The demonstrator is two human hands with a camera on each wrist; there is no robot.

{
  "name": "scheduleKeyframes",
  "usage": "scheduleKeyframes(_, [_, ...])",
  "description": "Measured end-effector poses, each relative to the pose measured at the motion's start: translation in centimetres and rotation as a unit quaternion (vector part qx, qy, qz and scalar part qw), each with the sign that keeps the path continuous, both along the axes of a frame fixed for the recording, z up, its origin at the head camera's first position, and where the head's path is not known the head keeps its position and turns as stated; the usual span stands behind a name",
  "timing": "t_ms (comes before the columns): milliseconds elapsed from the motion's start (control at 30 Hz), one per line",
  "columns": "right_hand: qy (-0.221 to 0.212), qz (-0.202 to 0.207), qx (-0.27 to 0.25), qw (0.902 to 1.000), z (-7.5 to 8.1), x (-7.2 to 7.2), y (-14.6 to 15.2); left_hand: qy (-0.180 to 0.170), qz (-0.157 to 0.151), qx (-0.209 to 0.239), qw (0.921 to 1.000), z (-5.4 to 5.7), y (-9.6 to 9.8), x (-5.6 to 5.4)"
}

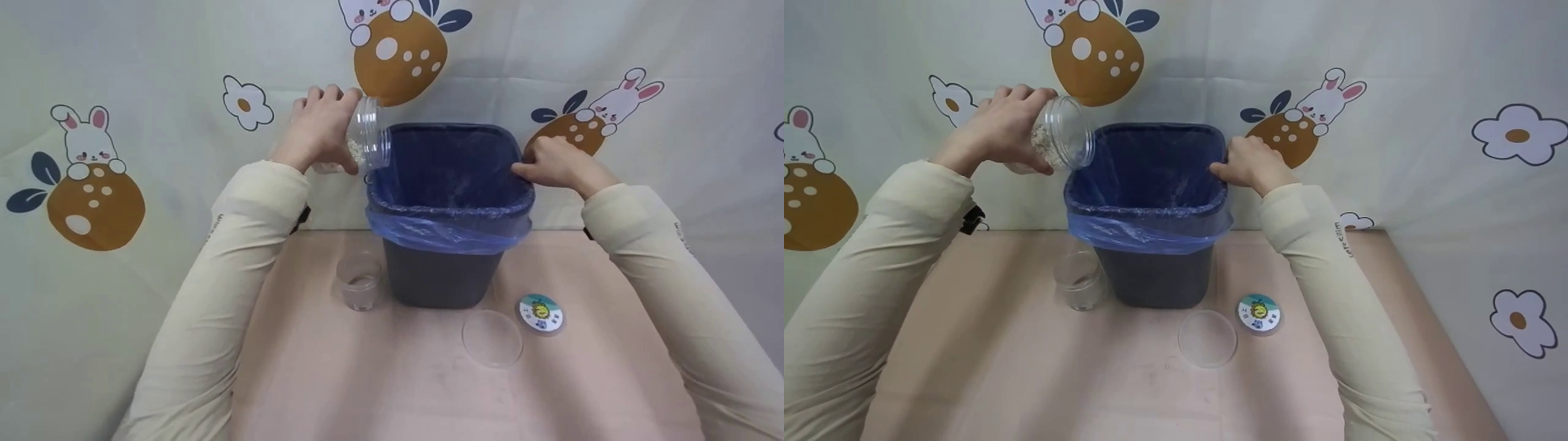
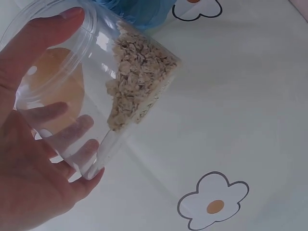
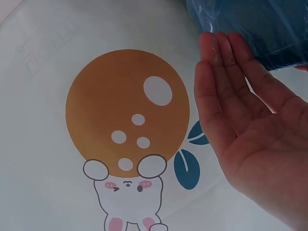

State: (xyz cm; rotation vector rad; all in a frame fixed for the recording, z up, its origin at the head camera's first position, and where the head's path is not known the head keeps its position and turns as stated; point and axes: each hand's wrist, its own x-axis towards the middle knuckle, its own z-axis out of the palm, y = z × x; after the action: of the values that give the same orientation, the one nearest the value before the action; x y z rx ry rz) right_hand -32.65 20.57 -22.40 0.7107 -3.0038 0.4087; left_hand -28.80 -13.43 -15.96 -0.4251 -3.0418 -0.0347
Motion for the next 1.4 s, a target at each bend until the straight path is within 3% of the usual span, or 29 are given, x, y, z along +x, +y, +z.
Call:
scheduleKeyframes(233, [0.005,0.012,0.014,0.9998,0.1,-0.1,0.1,-0.013,-0.003,-0.030,0.9995,0.7,1.0,-0.4])
scheduleKeyframes(733, [0.001,0.014,0.006,0.9999,0.0,0.0,0.0,-0.002,0.008,-0.103,0.9947,1.4,2.5,-0.8])
scheduleKeyframes(1400, [0.021,0.034,0.010,0.9992,-0.2,0.0,0.0,0.006,0.005,-0.158,0.9875,1.5,4.2,-0.5])
